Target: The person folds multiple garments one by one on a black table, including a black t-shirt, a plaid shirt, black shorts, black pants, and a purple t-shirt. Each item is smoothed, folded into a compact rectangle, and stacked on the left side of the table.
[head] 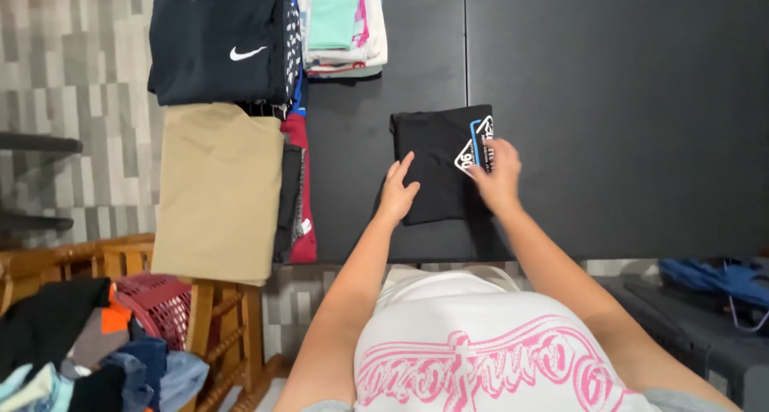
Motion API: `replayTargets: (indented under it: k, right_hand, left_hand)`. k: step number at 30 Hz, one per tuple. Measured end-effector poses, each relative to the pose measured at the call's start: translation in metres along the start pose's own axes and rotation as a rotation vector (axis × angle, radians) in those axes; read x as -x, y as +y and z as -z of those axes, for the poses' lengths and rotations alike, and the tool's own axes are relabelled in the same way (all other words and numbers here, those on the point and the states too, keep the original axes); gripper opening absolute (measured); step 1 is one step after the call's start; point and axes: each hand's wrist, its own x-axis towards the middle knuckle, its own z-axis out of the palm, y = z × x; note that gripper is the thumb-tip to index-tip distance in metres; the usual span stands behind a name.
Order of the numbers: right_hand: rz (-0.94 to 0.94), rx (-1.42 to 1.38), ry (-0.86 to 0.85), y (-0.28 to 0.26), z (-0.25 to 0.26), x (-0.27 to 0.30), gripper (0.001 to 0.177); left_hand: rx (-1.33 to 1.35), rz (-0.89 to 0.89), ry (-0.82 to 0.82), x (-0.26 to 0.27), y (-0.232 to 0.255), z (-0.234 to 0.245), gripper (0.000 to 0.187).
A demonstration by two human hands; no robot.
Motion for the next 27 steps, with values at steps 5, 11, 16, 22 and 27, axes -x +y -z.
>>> replayTargets:
  k: [5, 11, 16, 22, 27]
  right_hand:
    - [-0.800, -0.555, -0.172, 0.033, -0.014, 0.017, 0.057]
    - [-0.830, -0.723, -0.393, -0.004, -0.011, -0.036, 0.054]
    - [0.108, -0.128, -0.403, -0.106, 0.041, -0.109, 0.052]
    - [0.524, 0.246, -0.451, -0.153, 0.054, -0.091, 0.040]
    - [0.471, 0.010, -0.510, -0.109, 0.023, -0.007, 0.057]
  left_hand:
    - [-0.143, -0.178, 0.057, -0.019, -0.022, 0.014, 0.067]
    - [-0.035, -0.039, -0.009, -0.028, -0.011, 0.020, 0.058]
    - [0.325, 0.085, -0.100, -0.043, 0.041, 0.026, 0.059]
    - [1.086, 0.325, -0.144, -0.049, 0.059, 0.053, 0.076]
    - [1.087, 0.316, 0.084, -0.020, 0.011, 0.068, 0.083]
